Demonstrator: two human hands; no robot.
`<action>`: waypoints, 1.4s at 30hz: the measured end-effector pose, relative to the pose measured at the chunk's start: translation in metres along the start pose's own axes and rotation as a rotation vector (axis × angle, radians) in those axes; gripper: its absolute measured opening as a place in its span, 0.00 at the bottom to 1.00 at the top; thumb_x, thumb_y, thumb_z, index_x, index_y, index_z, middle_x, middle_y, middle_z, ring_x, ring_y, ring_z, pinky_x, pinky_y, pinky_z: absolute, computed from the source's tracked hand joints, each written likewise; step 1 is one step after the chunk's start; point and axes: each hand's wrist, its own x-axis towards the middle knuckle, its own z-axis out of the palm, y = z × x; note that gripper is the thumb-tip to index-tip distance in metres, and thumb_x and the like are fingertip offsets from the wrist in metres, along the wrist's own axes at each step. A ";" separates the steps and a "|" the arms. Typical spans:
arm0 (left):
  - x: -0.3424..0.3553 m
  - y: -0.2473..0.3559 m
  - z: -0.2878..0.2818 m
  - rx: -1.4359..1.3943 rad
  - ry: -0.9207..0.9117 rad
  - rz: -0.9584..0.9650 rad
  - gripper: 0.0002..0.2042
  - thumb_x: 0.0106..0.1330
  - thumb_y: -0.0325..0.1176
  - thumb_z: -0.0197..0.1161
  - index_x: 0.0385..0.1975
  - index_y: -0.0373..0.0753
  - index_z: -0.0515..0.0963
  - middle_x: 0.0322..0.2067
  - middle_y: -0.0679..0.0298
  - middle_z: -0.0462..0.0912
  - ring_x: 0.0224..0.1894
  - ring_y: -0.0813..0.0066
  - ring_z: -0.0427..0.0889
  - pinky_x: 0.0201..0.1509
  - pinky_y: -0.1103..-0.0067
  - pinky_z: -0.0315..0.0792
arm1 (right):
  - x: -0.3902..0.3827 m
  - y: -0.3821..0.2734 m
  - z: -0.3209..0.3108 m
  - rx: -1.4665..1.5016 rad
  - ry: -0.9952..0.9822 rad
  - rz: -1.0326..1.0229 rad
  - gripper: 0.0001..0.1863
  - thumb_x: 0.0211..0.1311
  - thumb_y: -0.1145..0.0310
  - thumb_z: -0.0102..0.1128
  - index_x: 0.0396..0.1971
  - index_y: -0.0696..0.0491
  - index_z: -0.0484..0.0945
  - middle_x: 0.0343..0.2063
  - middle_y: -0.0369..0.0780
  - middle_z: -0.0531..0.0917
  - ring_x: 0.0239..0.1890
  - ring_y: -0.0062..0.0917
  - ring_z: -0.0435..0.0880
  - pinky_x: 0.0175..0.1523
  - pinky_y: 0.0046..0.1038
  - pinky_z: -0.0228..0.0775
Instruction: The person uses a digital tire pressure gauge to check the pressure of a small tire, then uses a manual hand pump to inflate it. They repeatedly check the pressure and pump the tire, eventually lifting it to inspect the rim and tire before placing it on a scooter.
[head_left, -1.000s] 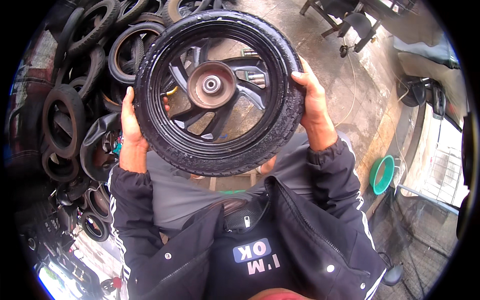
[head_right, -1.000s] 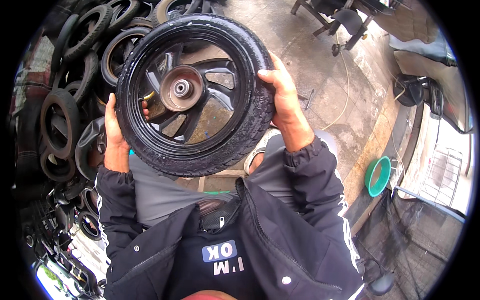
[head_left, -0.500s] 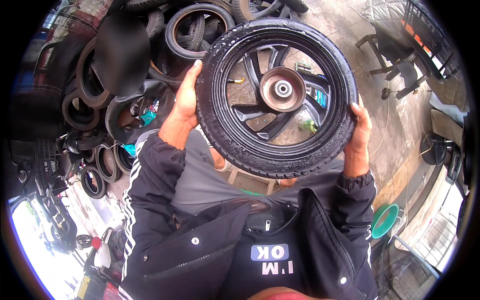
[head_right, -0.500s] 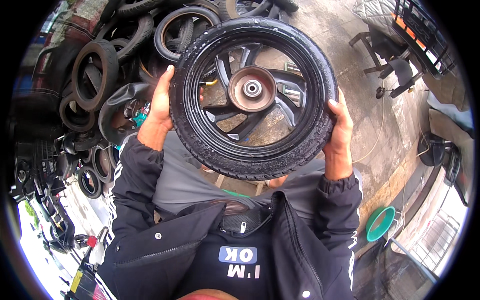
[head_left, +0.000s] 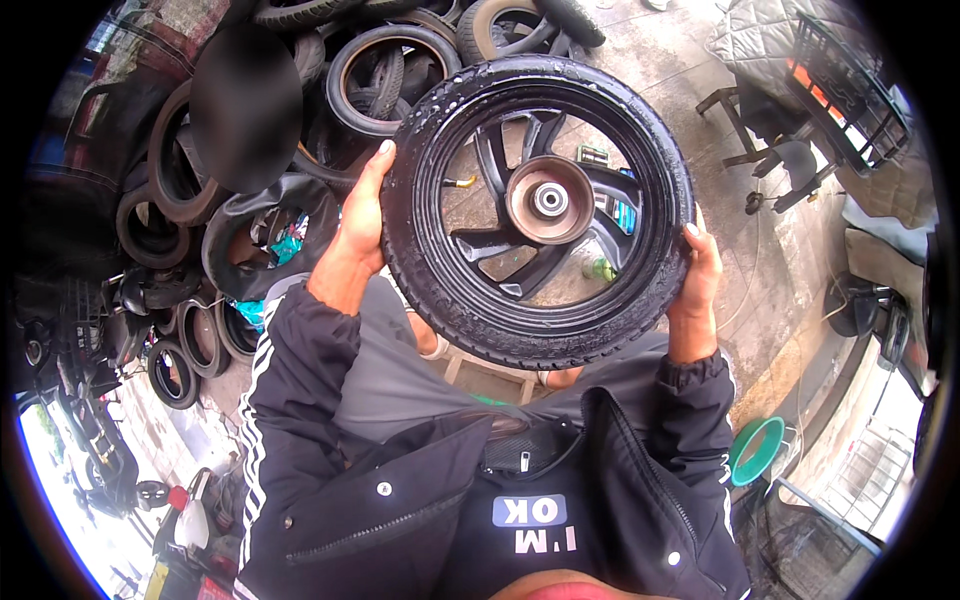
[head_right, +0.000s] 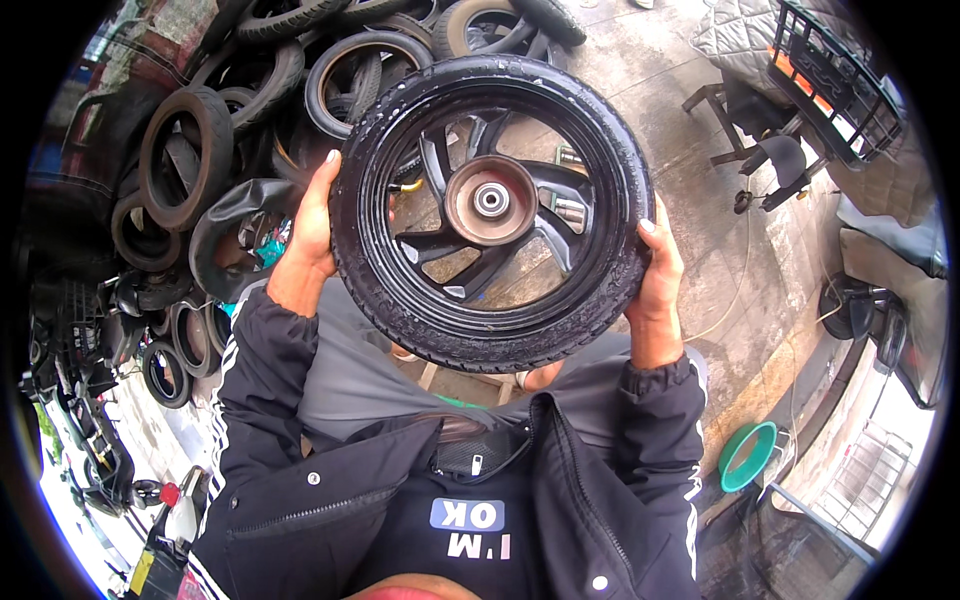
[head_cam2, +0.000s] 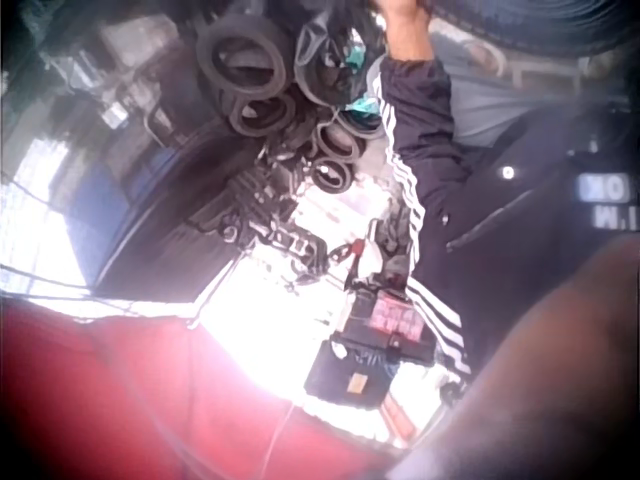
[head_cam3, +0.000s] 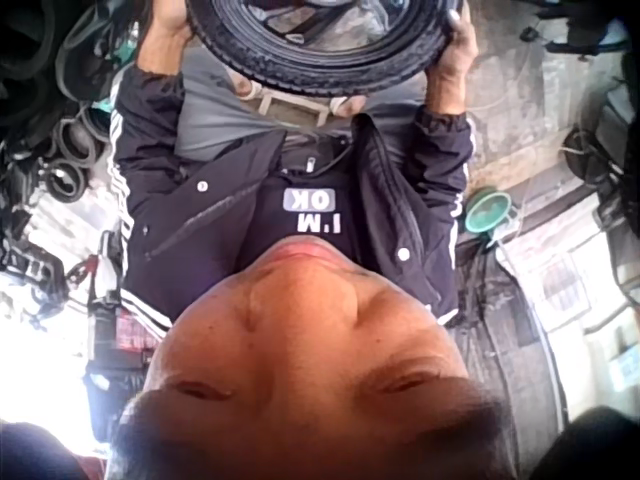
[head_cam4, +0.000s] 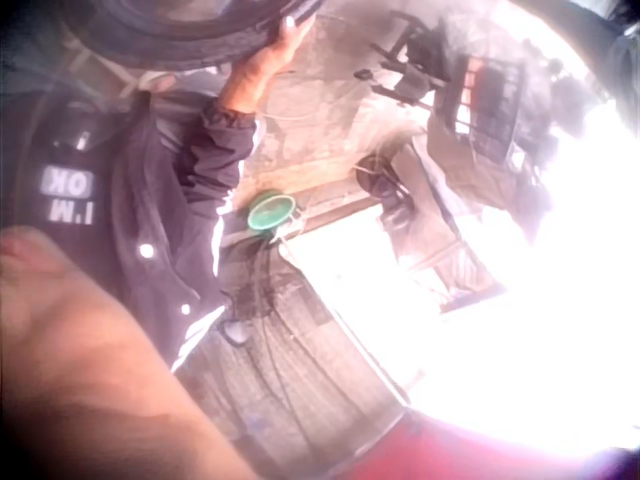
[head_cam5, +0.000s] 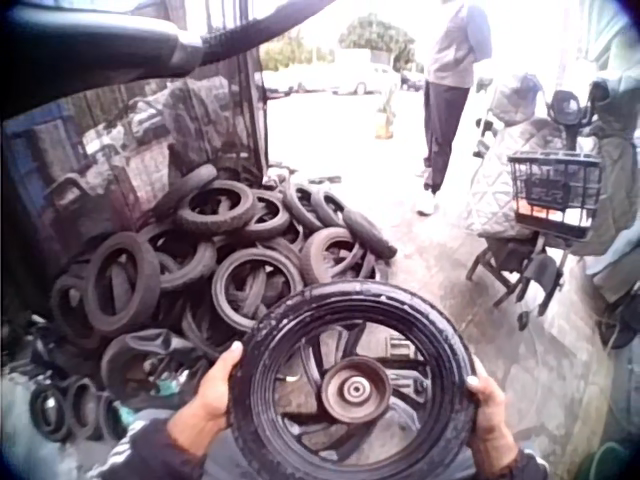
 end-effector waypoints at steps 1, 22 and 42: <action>0.000 0.000 0.000 0.003 -0.002 0.006 0.33 0.78 0.63 0.47 0.47 0.35 0.84 0.32 0.55 0.89 0.30 0.64 0.89 0.35 0.71 0.86 | 0.000 0.000 -0.001 0.001 0.002 -0.003 0.35 0.66 0.62 0.55 0.72 0.59 0.63 0.61 0.46 0.78 0.61 0.33 0.80 0.68 0.35 0.73; 0.005 0.004 -0.006 0.014 0.011 -0.097 0.30 0.78 0.58 0.50 0.50 0.33 0.82 0.34 0.52 0.89 0.30 0.63 0.89 0.35 0.70 0.86 | 0.009 0.015 -0.001 -0.082 0.162 0.107 0.33 0.69 0.67 0.54 0.72 0.59 0.63 0.59 0.47 0.80 0.53 0.30 0.85 0.59 0.33 0.81; 0.010 0.004 -0.029 0.065 0.069 -0.055 0.22 0.78 0.45 0.53 0.52 0.29 0.81 0.39 0.51 0.90 0.36 0.63 0.90 0.46 0.69 0.86 | 0.020 0.068 -0.027 -0.087 0.181 0.437 0.38 0.66 0.69 0.58 0.76 0.55 0.58 0.50 0.43 0.84 0.43 0.28 0.88 0.49 0.31 0.84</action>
